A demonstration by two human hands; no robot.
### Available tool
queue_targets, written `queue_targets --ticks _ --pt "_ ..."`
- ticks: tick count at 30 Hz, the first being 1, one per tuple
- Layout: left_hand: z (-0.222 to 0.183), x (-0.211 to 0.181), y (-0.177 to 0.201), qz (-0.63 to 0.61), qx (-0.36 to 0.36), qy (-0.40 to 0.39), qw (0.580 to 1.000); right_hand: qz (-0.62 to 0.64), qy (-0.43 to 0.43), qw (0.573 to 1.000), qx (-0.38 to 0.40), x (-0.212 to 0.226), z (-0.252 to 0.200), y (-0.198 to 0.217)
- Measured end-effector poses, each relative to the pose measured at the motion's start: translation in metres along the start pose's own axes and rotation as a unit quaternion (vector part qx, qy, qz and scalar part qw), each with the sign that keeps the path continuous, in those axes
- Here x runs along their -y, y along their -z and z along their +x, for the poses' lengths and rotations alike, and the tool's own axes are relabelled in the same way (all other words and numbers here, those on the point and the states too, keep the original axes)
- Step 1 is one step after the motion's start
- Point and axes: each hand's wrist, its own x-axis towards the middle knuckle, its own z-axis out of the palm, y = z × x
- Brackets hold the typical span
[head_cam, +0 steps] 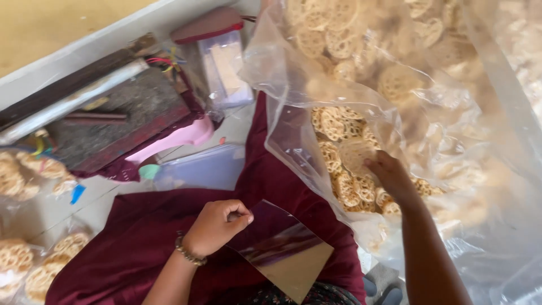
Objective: Manually packaging crackers into small plastic bags and sealing them using a heat sealer.
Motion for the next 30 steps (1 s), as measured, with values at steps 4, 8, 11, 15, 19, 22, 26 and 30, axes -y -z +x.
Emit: queue_targets --ticks 4,8,11,15,19,22,26,30 --pt "-0.039 -0.009 0.015 -0.286 -0.054 -0.06 0.955 0.216 0.141 0.966 -0.008 0.071 -0.056 0.007" --pt "-0.061 -0.014 0.007 -0.404 -0.233 -0.191 0.864 0.289 0.33 0.898 0.031 0.14 -0.092 -0.022" --pt "-0.072 -0.013 0.006 -0.332 -0.378 -0.226 0.834 0.293 0.383 0.863 0.153 0.195 -0.119 -0.057" --pt "-0.093 -0.001 0.015 -0.337 -0.408 -0.216 0.82 0.145 0.466 0.866 0.112 0.263 -0.147 -0.072" --pt "-0.114 0.007 0.025 -0.314 -0.422 -0.209 0.824 0.174 0.45 0.866 0.134 0.269 -0.15 -0.082" --pt "-0.117 0.015 0.031 -0.287 -0.427 -0.223 0.828 0.176 0.444 0.87 0.127 0.268 -0.149 -0.084" --pt "-0.117 0.02 0.033 -0.28 -0.418 -0.223 0.835 0.194 0.431 0.871 0.137 0.265 -0.152 -0.086" --pt "-0.116 0.019 0.027 -0.323 -0.352 -0.262 0.838 0.198 0.427 0.867 0.165 0.27 -0.166 -0.08"
